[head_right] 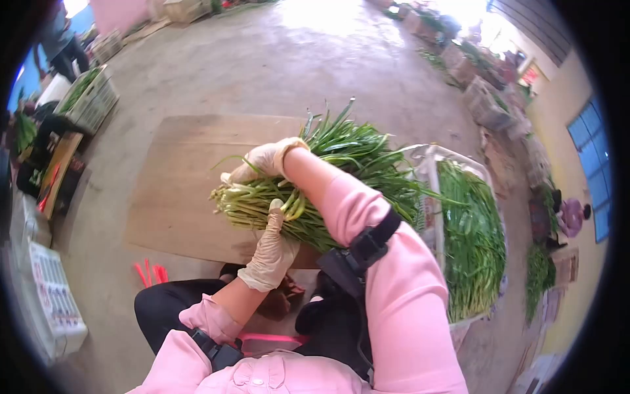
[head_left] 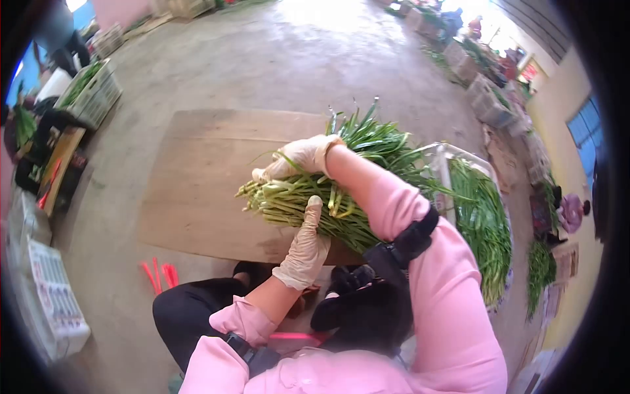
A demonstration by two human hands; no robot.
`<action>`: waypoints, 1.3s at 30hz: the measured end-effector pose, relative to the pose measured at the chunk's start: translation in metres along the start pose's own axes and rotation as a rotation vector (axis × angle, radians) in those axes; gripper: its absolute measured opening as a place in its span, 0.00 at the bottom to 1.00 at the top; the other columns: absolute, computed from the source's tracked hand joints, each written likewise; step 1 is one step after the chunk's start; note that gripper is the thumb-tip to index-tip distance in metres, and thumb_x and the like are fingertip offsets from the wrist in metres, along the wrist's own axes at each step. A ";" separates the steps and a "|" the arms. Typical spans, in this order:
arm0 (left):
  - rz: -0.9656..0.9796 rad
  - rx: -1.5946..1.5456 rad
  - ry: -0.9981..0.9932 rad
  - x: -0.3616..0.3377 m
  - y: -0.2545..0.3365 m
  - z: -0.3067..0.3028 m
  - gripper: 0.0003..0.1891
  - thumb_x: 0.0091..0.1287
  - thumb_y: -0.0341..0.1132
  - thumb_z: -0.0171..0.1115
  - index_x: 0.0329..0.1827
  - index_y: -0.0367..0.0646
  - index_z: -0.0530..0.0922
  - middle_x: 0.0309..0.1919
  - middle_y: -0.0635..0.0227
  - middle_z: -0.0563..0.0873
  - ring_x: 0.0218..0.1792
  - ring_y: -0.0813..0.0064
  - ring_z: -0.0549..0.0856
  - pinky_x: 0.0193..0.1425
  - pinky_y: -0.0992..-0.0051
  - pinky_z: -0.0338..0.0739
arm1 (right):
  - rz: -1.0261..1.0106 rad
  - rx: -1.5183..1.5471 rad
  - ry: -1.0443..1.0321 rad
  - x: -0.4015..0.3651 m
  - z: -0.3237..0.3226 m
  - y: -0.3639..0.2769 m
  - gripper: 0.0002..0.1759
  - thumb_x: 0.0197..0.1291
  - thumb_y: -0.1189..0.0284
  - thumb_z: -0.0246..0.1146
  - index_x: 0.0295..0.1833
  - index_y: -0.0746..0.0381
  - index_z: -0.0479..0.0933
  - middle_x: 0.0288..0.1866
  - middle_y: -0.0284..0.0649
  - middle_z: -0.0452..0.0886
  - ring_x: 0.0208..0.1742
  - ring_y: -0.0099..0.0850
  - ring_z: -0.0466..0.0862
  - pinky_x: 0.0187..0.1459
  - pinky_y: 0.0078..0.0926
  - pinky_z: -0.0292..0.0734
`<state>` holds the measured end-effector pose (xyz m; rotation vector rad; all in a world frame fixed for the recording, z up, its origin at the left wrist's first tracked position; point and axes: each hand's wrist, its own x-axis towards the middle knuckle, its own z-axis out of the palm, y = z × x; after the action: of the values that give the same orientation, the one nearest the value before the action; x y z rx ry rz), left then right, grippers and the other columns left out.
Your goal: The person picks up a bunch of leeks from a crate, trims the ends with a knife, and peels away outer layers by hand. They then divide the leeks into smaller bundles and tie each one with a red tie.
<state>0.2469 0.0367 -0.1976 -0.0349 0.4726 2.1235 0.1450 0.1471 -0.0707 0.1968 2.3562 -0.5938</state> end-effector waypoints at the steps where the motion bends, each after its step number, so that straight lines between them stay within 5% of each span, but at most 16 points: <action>1: -0.001 -0.035 0.074 -0.002 0.006 -0.015 0.31 0.74 0.55 0.56 0.72 0.43 0.66 0.67 0.62 0.76 0.67 0.65 0.75 0.74 0.58 0.69 | -0.062 -0.115 0.053 0.040 0.021 0.007 0.51 0.53 0.28 0.53 0.67 0.58 0.76 0.67 0.48 0.79 0.70 0.44 0.75 0.70 0.37 0.66; 7: -0.281 0.077 0.150 -0.012 0.036 -0.052 0.27 0.75 0.52 0.57 0.72 0.52 0.68 0.69 0.64 0.74 0.66 0.60 0.76 0.68 0.47 0.73 | -0.141 -0.294 0.145 0.072 0.035 0.003 0.48 0.59 0.28 0.48 0.58 0.63 0.80 0.54 0.53 0.84 0.55 0.50 0.84 0.57 0.40 0.76; 11: -0.482 0.393 0.244 -0.039 0.067 -0.032 0.31 0.68 0.53 0.66 0.71 0.51 0.70 0.68 0.60 0.74 0.63 0.55 0.76 0.65 0.45 0.73 | -0.209 0.106 0.398 0.044 0.033 0.021 0.36 0.64 0.39 0.55 0.58 0.61 0.80 0.55 0.51 0.85 0.58 0.43 0.83 0.60 0.35 0.73; 12: -0.542 0.435 0.230 -0.042 0.072 -0.038 0.30 0.69 0.52 0.66 0.70 0.51 0.70 0.68 0.58 0.74 0.63 0.54 0.76 0.65 0.46 0.73 | -0.156 0.145 0.425 0.014 0.030 0.011 0.32 0.67 0.43 0.57 0.57 0.61 0.81 0.51 0.47 0.86 0.54 0.37 0.84 0.57 0.32 0.74; 15: -0.686 0.612 0.161 -0.051 0.100 -0.048 0.29 0.70 0.47 0.64 0.69 0.44 0.70 0.66 0.51 0.74 0.62 0.54 0.76 0.64 0.50 0.75 | -0.231 0.368 0.458 -0.012 0.035 0.028 0.26 0.68 0.49 0.53 0.51 0.61 0.81 0.48 0.49 0.85 0.52 0.40 0.84 0.55 0.32 0.74; 18: -0.775 0.823 0.057 -0.062 0.131 -0.054 0.25 0.72 0.46 0.63 0.62 0.36 0.76 0.53 0.52 0.85 0.49 0.60 0.86 0.53 0.61 0.84 | -0.364 0.301 0.672 -0.044 0.048 0.043 0.26 0.71 0.52 0.53 0.52 0.66 0.79 0.51 0.50 0.83 0.54 0.40 0.82 0.56 0.33 0.73; 20: -0.834 1.079 0.019 -0.069 0.160 -0.025 0.21 0.72 0.45 0.62 0.55 0.34 0.81 0.45 0.53 0.88 0.41 0.62 0.89 0.47 0.65 0.86 | -0.231 0.415 0.780 -0.073 0.055 0.041 0.26 0.72 0.53 0.54 0.54 0.68 0.78 0.52 0.51 0.83 0.55 0.40 0.82 0.56 0.33 0.73; 23: -0.769 1.181 -0.024 -0.063 0.204 0.005 0.19 0.73 0.44 0.59 0.50 0.33 0.84 0.39 0.52 0.90 0.32 0.69 0.89 0.34 0.75 0.85 | -0.289 0.783 0.967 -0.104 0.082 0.053 0.22 0.73 0.57 0.56 0.50 0.68 0.79 0.43 0.41 0.82 0.43 0.27 0.77 0.49 0.27 0.73; 26: -0.272 1.299 0.139 -0.043 0.227 0.016 0.20 0.74 0.51 0.57 0.42 0.41 0.86 0.28 0.68 0.89 0.22 0.80 0.82 0.27 0.80 0.76 | -0.322 1.143 0.979 -0.135 0.120 0.047 0.19 0.75 0.59 0.56 0.42 0.65 0.81 0.34 0.34 0.82 0.34 0.20 0.72 0.41 0.20 0.71; 28: -0.082 1.388 0.176 -0.020 0.233 0.018 0.21 0.75 0.52 0.55 0.45 0.43 0.85 0.36 0.66 0.89 0.31 0.79 0.83 0.36 0.77 0.79 | -0.258 1.233 0.833 -0.143 0.155 0.049 0.23 0.75 0.59 0.57 0.31 0.63 0.82 0.26 0.33 0.81 0.26 0.20 0.75 0.33 0.21 0.73; 30: -0.003 1.734 0.229 0.016 0.224 0.017 0.24 0.75 0.54 0.55 0.58 0.41 0.79 0.48 0.61 0.86 0.45 0.73 0.83 0.49 0.74 0.78 | 0.054 1.295 0.501 -0.141 0.185 0.047 0.27 0.72 0.50 0.58 0.33 0.64 0.83 0.28 0.34 0.84 0.24 0.22 0.76 0.28 0.25 0.72; 32: -0.025 1.968 0.251 0.038 0.210 0.023 0.35 0.72 0.60 0.54 0.68 0.39 0.67 0.59 0.55 0.79 0.59 0.68 0.77 0.61 0.71 0.73 | 0.212 1.651 0.204 -0.110 0.232 0.067 0.43 0.63 0.35 0.57 0.52 0.70 0.80 0.46 0.48 0.87 0.41 0.38 0.87 0.41 0.32 0.84; 35: -0.245 2.144 0.229 0.065 0.180 0.035 0.62 0.61 0.75 0.55 0.82 0.35 0.40 0.76 0.45 0.61 0.79 0.61 0.59 0.78 0.67 0.58 | 0.224 1.866 0.205 -0.089 0.265 0.083 0.54 0.50 0.30 0.65 0.54 0.76 0.76 0.49 0.59 0.83 0.43 0.43 0.88 0.47 0.41 0.86; 39: -0.412 2.099 0.024 0.098 0.155 0.011 0.67 0.58 0.79 0.54 0.81 0.29 0.39 0.77 0.43 0.60 0.79 0.57 0.59 0.78 0.67 0.56 | 0.320 1.923 0.307 -0.080 0.251 0.086 0.55 0.48 0.28 0.65 0.53 0.77 0.77 0.44 0.57 0.85 0.41 0.40 0.88 0.43 0.32 0.86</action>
<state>0.0678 0.0421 -0.1581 0.8982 2.1415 0.4369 0.3789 0.1074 -0.2147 1.4520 1.0679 -2.4711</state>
